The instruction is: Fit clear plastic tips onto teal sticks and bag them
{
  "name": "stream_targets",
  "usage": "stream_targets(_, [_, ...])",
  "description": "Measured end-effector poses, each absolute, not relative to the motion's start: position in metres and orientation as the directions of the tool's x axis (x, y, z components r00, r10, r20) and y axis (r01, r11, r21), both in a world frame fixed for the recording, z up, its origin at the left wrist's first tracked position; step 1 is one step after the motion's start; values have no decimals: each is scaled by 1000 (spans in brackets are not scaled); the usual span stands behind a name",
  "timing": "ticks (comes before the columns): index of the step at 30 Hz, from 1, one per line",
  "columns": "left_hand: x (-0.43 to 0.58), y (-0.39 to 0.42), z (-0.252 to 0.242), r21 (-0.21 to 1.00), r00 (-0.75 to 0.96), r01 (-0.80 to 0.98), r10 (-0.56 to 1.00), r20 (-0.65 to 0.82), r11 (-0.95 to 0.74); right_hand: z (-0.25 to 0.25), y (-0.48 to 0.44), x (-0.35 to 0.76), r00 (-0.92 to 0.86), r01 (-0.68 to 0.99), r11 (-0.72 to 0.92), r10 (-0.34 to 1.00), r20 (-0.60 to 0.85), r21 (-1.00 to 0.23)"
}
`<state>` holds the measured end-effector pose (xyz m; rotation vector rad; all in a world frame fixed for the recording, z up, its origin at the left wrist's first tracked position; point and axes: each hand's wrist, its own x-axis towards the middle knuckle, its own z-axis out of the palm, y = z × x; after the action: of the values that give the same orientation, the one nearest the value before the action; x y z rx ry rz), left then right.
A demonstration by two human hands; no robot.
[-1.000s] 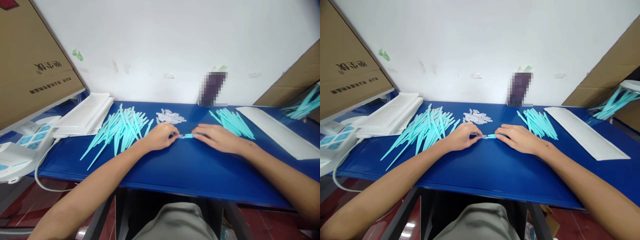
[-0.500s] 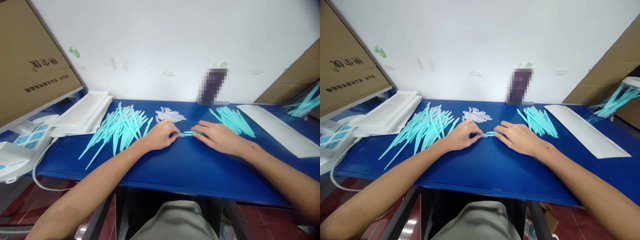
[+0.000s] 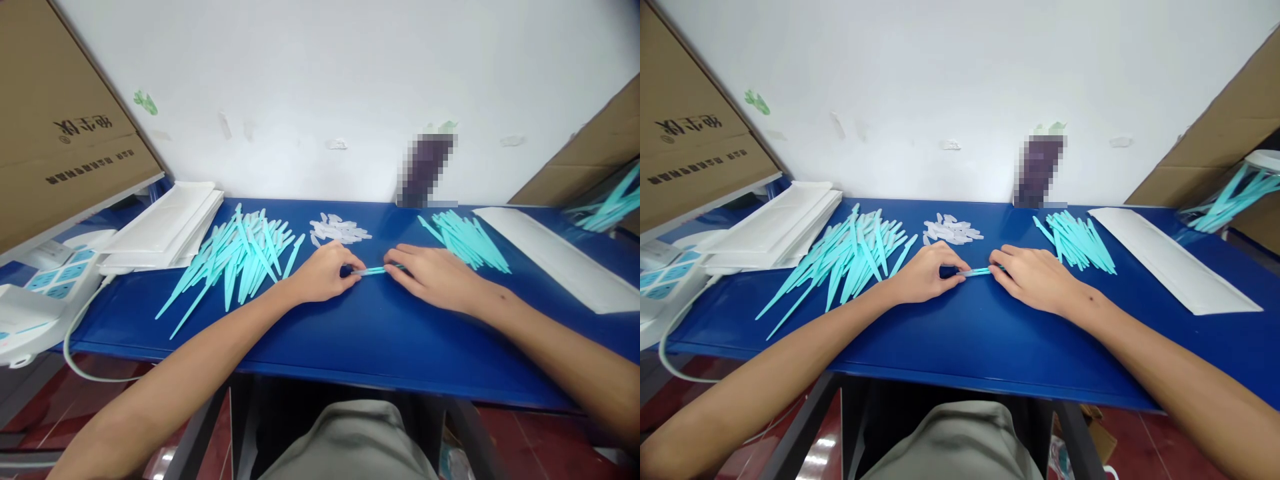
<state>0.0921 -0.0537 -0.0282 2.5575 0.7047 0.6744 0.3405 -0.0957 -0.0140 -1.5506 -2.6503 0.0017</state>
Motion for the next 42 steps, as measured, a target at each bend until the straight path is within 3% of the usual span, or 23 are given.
stream_targets(16, [97,-55,-35,520,693,410,627,356,-749,-22,-95,340,-660,721,668,743,114,-185])
stream_targets(20, [98,-57,-40,505,686,392,610,397,-769,-26,-96,337,-670,707,687,727,153,-168])
stream_targets(25, [95,-55,-40,477,686,375,584,434,-795,-24,-93,342,-621,773,633,769,151,-47])
stream_targets(28, [95,-56,-37,538,668,310,582,464,-784,-22,-92,345,-604,784,617,783,151,-64])
stream_targets(33, [95,-57,-29,687,581,235,666,468,-688,-17,-93,344,-600,755,624,781,172,-199])
stream_targets(42, [103,-65,-32,761,571,219,712,408,-611,-17,-107,324,-649,660,680,730,214,-319])
